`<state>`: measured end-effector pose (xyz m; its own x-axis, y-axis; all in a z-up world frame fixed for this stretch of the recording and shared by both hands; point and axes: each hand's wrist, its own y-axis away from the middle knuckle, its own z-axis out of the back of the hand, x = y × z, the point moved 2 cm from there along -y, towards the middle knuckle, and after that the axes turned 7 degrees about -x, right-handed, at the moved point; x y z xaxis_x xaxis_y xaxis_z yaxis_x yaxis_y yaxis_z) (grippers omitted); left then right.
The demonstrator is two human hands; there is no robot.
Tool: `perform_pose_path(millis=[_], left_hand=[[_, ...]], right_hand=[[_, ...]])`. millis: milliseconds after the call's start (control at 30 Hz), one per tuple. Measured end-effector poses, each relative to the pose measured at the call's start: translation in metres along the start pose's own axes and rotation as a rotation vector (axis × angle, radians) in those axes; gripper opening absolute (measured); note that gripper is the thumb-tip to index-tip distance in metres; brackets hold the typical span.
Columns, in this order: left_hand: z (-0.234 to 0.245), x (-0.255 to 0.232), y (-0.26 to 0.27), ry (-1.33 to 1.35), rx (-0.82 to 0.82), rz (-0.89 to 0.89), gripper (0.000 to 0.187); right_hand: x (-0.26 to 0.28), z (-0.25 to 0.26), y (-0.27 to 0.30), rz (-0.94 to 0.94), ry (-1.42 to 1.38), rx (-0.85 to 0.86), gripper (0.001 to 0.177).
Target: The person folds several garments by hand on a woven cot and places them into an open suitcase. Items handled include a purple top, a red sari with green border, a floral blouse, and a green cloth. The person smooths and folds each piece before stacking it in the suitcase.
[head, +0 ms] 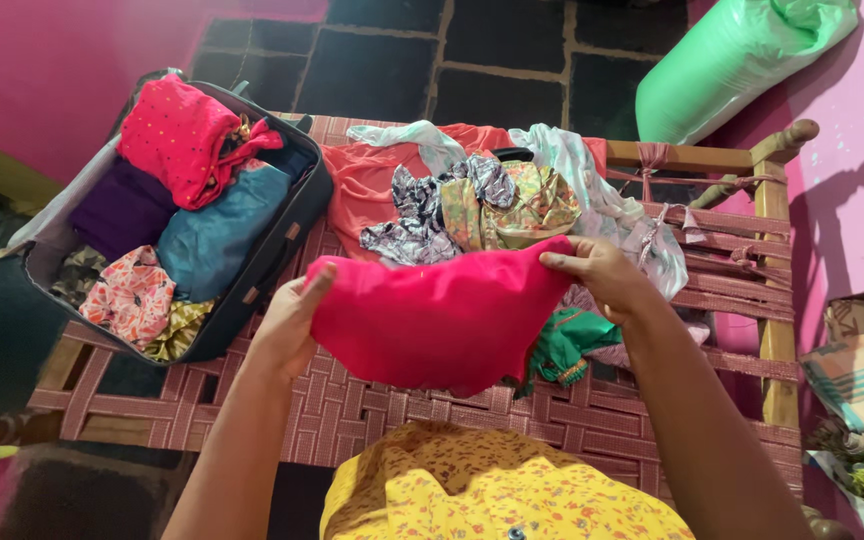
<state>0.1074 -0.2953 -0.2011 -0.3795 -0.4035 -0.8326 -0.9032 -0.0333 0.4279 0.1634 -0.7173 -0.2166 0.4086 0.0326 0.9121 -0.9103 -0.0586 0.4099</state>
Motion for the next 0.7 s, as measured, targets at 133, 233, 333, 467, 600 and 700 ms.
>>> perform_pose_path(millis=[133,233,333,467,600,700], left_hand=[[0.0,0.007,0.003,-0.12,-0.048,-0.07,0.026],[-0.003,0.0,0.009,-0.211,-0.073,-0.297,0.028],[-0.008,-0.02,0.022,-1.111,-0.365,-0.96,0.027],[-0.01,-0.03,0.031,-0.916,-0.185,-1.065,0.02],[-0.002,-0.02,0.027,-0.344,0.002,-0.491,0.03],[0.004,-0.021,0.029,-0.367,0.032,-0.541,0.034]], right_hand=[[-0.001,0.001,0.002,0.078,0.027,0.031,0.033],[0.004,0.004,0.014,0.116,-0.023,-0.055,0.051],[0.016,0.001,0.03,0.184,0.032,-0.053,0.07],[0.03,-0.004,0.053,0.243,0.567,-0.069,0.05],[0.048,-0.006,0.069,0.603,0.845,-0.152,0.023],[0.061,-0.004,0.074,0.839,0.662,-0.111,0.02]])
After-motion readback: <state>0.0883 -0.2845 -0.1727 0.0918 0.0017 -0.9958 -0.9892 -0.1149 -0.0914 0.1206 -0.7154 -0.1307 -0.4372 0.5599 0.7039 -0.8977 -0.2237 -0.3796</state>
